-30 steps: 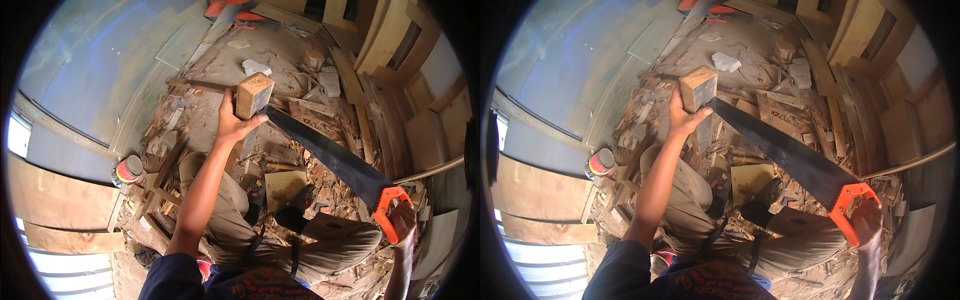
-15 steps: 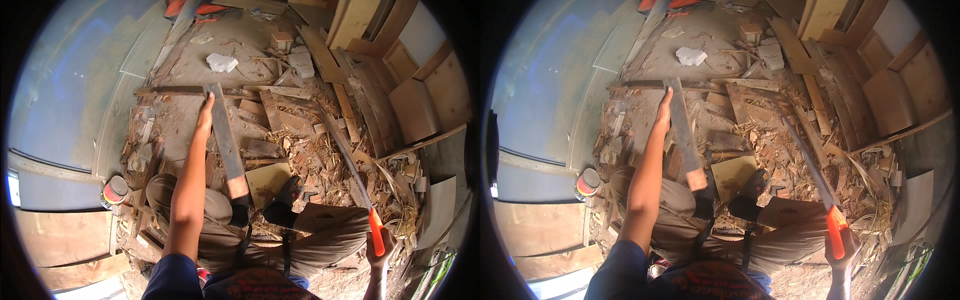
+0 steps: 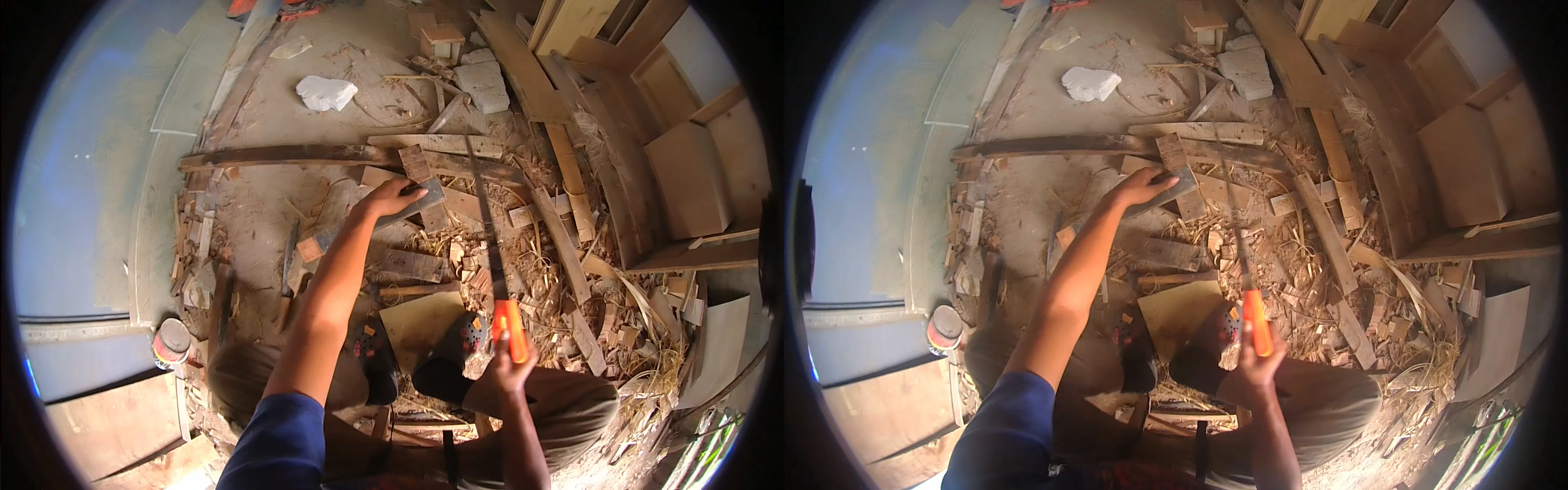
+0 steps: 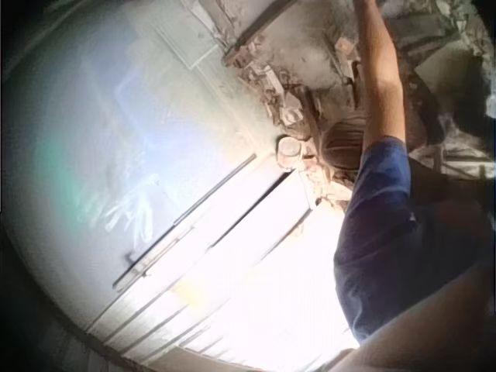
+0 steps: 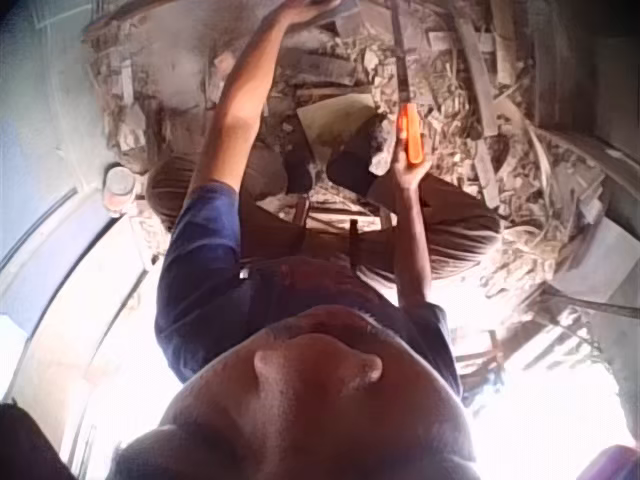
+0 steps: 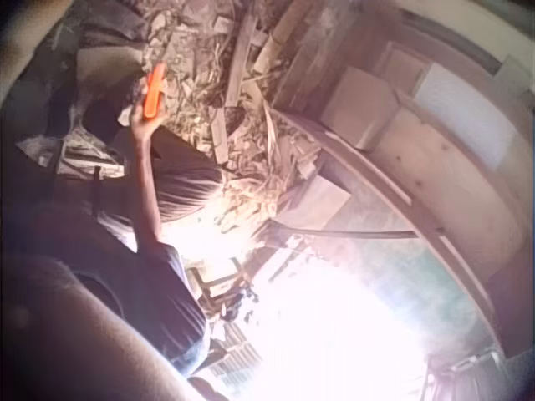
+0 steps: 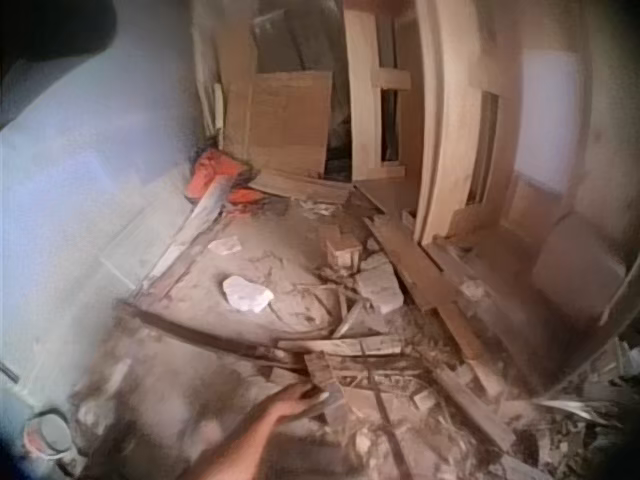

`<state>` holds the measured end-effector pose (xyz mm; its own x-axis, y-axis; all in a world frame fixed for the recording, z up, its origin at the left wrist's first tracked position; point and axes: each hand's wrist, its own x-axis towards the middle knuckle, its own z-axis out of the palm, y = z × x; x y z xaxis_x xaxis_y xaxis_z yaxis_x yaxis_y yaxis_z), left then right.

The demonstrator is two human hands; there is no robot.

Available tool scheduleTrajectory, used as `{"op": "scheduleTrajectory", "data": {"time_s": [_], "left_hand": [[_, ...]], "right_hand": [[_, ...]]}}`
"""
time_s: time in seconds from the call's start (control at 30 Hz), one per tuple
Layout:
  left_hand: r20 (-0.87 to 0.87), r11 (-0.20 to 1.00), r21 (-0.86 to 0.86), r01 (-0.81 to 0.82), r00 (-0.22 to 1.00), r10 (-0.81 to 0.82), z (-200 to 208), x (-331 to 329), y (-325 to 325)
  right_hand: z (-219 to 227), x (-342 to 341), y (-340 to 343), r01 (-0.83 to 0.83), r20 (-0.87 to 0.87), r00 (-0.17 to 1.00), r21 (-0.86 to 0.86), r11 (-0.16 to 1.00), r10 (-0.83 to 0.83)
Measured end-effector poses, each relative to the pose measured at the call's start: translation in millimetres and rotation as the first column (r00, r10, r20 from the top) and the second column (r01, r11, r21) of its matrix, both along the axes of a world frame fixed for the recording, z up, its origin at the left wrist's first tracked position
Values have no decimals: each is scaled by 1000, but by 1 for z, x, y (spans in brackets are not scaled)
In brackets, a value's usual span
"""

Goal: The person sits cross-legged on a debris-covered floor and uses a hand saw to cut a small wooden block into smaller pieces. They repeatedly reposition the block and saw through it, then switch to a metal file to smooth the cut edges.

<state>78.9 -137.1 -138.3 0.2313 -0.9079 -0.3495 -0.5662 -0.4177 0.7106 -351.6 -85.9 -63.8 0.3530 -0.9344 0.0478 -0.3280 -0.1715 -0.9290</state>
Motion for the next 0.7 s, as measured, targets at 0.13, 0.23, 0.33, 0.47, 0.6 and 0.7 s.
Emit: {"op": "scheduleTrajectory", "data": {"time_s": [0.13, 0.23, 0.33, 0.47, 0.6, 0.7], "left_hand": [[219, 978, -177, -113, 964, 151, -61, 6, -11], [448, 927, -362, -97, 854, 264, -87, 18, 5], [655, 862, -506, -40, 632, 414, -66, -26, 4], [717, 976, -117, -186, 664, 212, -82, -25, 36], [601, 979, 38, -198, 788, 137, -75, -9, 30], [503, 977, 64, -203, 852, 144, -68, -1, 24]], "right_hand": [[-42, 57, -3, -28, -71, 997, 53, 998, 32], [-82, 77, -1, -38, -55, 997, 161, 986, 47], [-90, 90, -21, 14, -44, 999, 102, 995, -9], [-91, 106, -35, -119, -95, 988, 58, 991, 124], [-86, 134, -48, -161, -22, 986, 69, 985, 163], [-73, 148, -53, -217, -66, 974, -25, 976, 215]]}}
